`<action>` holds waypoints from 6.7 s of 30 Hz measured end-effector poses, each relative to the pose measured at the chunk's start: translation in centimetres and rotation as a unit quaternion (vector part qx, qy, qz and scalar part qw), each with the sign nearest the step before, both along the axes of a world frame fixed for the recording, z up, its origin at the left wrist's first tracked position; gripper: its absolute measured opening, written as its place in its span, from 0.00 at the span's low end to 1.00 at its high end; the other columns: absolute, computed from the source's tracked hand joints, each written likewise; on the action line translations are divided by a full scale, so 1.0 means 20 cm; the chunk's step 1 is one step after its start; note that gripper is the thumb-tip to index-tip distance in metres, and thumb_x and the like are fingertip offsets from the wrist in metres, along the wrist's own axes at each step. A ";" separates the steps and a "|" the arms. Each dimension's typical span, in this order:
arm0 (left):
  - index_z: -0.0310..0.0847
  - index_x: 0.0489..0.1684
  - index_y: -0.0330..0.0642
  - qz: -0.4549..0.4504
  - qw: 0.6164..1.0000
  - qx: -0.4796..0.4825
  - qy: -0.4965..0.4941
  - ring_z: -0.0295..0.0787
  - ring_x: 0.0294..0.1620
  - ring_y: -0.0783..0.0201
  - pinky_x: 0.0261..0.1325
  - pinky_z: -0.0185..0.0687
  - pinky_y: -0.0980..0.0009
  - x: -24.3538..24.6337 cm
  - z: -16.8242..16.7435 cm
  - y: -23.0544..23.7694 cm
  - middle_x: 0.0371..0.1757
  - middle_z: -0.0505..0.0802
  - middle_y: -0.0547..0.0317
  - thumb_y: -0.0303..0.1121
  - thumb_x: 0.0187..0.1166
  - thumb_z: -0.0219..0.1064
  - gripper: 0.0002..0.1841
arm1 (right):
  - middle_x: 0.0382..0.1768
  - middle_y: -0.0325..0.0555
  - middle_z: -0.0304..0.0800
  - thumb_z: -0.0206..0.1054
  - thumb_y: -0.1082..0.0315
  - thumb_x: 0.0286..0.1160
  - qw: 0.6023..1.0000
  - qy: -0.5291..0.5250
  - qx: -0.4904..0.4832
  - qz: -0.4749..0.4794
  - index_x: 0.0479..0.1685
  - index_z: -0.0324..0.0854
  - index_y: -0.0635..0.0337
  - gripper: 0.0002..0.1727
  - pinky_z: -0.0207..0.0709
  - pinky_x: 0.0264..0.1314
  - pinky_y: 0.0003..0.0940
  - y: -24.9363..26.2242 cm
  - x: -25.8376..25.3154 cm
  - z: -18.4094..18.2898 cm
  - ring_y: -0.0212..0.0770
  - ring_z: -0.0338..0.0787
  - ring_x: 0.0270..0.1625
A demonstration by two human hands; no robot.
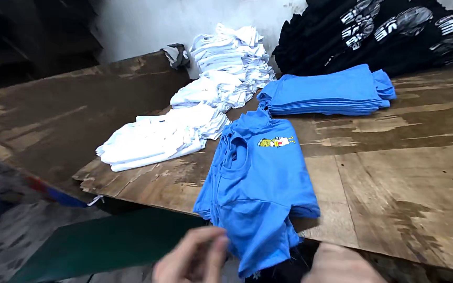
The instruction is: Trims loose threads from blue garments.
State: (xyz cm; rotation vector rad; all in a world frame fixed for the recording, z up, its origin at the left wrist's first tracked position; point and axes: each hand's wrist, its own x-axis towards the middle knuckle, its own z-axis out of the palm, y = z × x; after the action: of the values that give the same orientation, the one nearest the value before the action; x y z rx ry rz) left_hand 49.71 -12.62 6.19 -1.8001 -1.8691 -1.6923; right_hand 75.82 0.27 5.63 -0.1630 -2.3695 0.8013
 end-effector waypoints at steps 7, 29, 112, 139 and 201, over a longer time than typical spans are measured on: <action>0.87 0.56 0.38 0.060 0.982 -0.112 0.140 0.87 0.28 0.62 0.28 0.85 0.64 0.14 -0.29 0.08 0.36 0.92 0.52 0.31 0.59 0.78 0.22 | 0.48 0.45 0.91 0.75 0.47 0.71 0.944 0.084 0.180 -0.262 0.56 0.89 0.46 0.20 0.84 0.52 0.36 0.04 -0.21 -0.26 0.41 0.89 0.50; 0.89 0.58 0.55 0.006 0.967 -0.017 0.256 0.80 0.41 0.62 0.47 0.68 0.62 0.38 -0.25 0.22 0.46 0.91 0.61 0.31 0.82 0.64 0.13 | 0.40 0.32 0.94 0.74 0.66 0.78 0.954 0.214 -0.047 -0.207 0.39 0.90 0.50 0.01 0.82 0.60 0.24 -0.05 0.01 -0.34 0.28 0.91 0.51; 0.93 0.56 0.48 0.040 0.917 -0.054 0.394 0.82 0.41 0.57 0.49 0.67 0.60 0.45 0.02 0.16 0.48 0.94 0.56 0.29 0.81 0.65 0.13 | 0.33 0.33 0.94 0.70 0.56 0.77 0.874 -0.068 0.179 -0.447 0.35 0.96 0.39 0.08 0.64 0.56 0.45 -0.16 0.00 -0.12 0.40 0.85 0.42; 0.92 0.56 0.48 0.002 0.898 0.023 0.440 0.78 0.43 0.59 0.57 0.61 0.62 0.38 -0.08 0.14 0.45 0.92 0.59 0.29 0.83 0.64 0.12 | 0.47 0.39 0.91 0.79 0.62 0.68 0.937 0.080 -0.153 -0.304 0.31 0.97 0.47 0.03 0.74 0.58 0.37 -0.16 0.00 -0.13 0.33 0.84 0.52; 0.85 0.59 0.56 0.118 0.965 0.056 0.225 0.79 0.48 0.66 0.58 0.68 0.66 0.33 -0.46 0.21 0.51 0.86 0.64 0.34 0.83 0.64 0.11 | 0.59 0.52 0.86 0.70 0.54 0.75 0.941 0.103 -0.040 -0.321 0.49 0.92 0.56 0.16 0.81 0.60 0.27 -0.04 -0.11 -0.31 0.35 0.84 0.58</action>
State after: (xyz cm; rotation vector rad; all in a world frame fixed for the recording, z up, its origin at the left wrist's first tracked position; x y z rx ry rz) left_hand 56.33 -8.48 -2.99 -1.6618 -1.6722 -1.1614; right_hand 73.55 -0.63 -0.54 -0.7985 -1.9034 0.5558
